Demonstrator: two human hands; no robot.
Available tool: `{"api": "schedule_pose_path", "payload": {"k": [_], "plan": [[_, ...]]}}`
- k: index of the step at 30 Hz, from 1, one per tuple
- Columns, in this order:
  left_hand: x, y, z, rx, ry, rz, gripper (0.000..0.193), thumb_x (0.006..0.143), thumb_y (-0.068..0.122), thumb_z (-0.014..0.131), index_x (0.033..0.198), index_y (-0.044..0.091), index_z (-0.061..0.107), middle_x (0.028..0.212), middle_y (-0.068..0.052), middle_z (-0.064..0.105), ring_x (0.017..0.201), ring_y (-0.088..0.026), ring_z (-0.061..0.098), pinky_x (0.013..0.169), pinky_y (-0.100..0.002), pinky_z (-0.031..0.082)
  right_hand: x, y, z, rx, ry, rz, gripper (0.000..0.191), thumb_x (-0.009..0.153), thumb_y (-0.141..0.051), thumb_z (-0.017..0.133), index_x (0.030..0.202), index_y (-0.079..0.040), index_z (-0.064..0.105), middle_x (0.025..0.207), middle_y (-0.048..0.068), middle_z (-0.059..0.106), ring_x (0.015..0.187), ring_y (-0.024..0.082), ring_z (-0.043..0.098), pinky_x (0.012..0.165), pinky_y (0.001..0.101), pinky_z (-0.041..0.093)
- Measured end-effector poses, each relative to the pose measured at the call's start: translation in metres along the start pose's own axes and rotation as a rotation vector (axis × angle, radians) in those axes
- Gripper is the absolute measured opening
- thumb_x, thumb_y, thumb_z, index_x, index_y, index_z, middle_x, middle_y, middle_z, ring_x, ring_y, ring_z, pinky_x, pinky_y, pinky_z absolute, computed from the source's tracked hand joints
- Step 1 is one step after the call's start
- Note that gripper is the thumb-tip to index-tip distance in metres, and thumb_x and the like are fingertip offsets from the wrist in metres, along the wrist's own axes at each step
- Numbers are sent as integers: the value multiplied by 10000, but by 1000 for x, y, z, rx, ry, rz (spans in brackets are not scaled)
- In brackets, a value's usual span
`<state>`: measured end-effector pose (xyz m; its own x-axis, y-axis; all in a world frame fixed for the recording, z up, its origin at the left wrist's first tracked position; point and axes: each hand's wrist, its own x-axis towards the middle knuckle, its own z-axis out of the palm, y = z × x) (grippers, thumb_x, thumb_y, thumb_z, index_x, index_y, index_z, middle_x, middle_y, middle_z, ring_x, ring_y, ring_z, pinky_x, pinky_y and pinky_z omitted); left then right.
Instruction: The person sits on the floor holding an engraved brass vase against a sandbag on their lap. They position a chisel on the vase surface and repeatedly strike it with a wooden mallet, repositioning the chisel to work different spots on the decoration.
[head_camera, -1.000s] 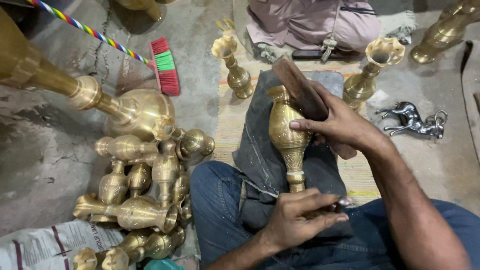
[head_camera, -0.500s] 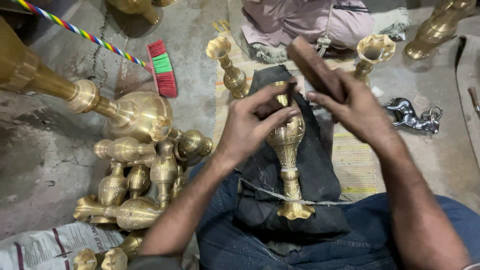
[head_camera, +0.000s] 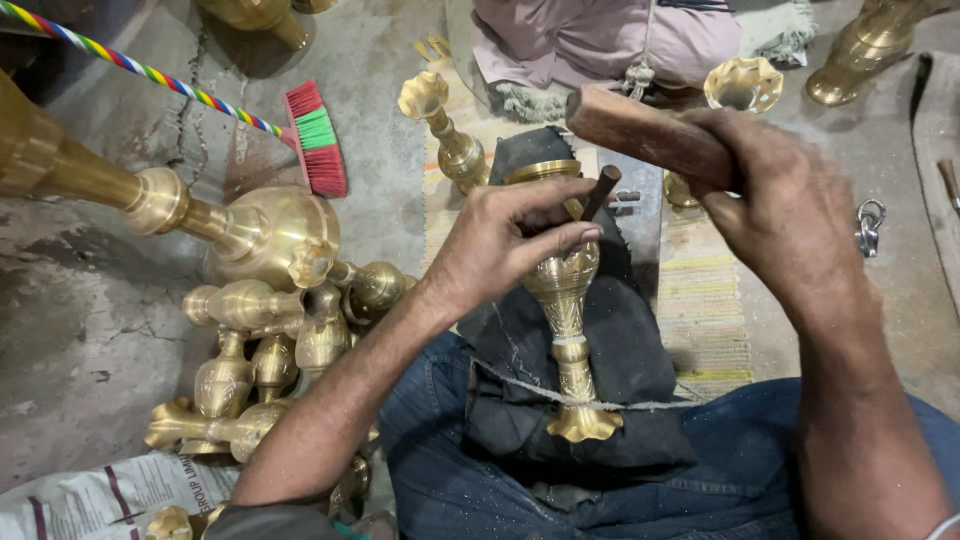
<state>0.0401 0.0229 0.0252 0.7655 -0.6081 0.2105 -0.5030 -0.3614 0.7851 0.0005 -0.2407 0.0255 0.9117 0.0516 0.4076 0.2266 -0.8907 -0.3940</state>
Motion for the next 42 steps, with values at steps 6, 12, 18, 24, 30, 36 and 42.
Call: {"api": "schedule_pose_path", "payload": {"k": [6, 12, 18, 24, 30, 36, 42], "plan": [[-2, 2, 1, -84, 33, -20, 442, 965, 233, 758, 1342, 28, 657, 1015, -108, 820, 926, -142, 805, 826, -315, 672, -2, 0, -12, -185, -20, 120, 387, 900, -205, 843, 1254, -121, 710, 887, 123, 744, 754, 270, 712, 704, 451, 566], [-4, 0, 2, -47, 38, 39, 431, 976, 243, 746, 1337, 26, 656, 1090, -109, 800, 934, -149, 803, 817, -303, 681, -6, 1, -18, -242, 50, 46, 395, 884, -149, 837, 1256, -100, 713, 884, 127, 750, 770, 288, 731, 711, 453, 574], [0, -1, 0, -56, -12, 3, 450, 985, 233, 725, 1379, 37, 633, 982, -74, 820, 895, -123, 809, 836, -297, 669, -1, 1, -18, 192, -2, 187, 417, 910, -210, 828, 1266, -90, 647, 968, 139, 729, 852, 262, 726, 772, 442, 585], [0, 0, 0, -102, -25, -54, 425, 972, 218, 736, 1345, 31, 652, 964, -83, 824, 878, -120, 806, 805, -292, 677, -4, 2, -18, 162, -69, 118, 436, 924, -168, 778, 1325, -73, 633, 1018, 148, 746, 874, 242, 735, 825, 435, 613], [-3, -1, -1, -95, -6, -6, 398, 963, 195, 759, 1311, 21, 678, 1025, -90, 819, 909, -127, 800, 811, -293, 670, -3, 15, -9, 73, -97, 79, 406, 916, -127, 789, 1288, -41, 653, 1052, 172, 751, 906, 279, 729, 850, 457, 606], [-6, 3, 1, -109, 35, 36, 415, 979, 201, 747, 1343, 22, 661, 1081, -91, 803, 911, -122, 794, 805, -283, 663, -3, 19, 4, 197, -131, 183, 319, 951, -155, 791, 1196, -21, 637, 1018, 174, 742, 900, 266, 739, 867, 456, 615], [-5, 7, 0, -67, 43, 16, 434, 970, 220, 763, 1347, 30, 661, 1029, -92, 806, 889, -119, 785, 788, -293, 647, 0, 10, -1, 339, -24, 197, 340, 1003, -192, 780, 1247, -24, 613, 1021, 179, 729, 903, 253, 733, 833, 434, 622]]}}
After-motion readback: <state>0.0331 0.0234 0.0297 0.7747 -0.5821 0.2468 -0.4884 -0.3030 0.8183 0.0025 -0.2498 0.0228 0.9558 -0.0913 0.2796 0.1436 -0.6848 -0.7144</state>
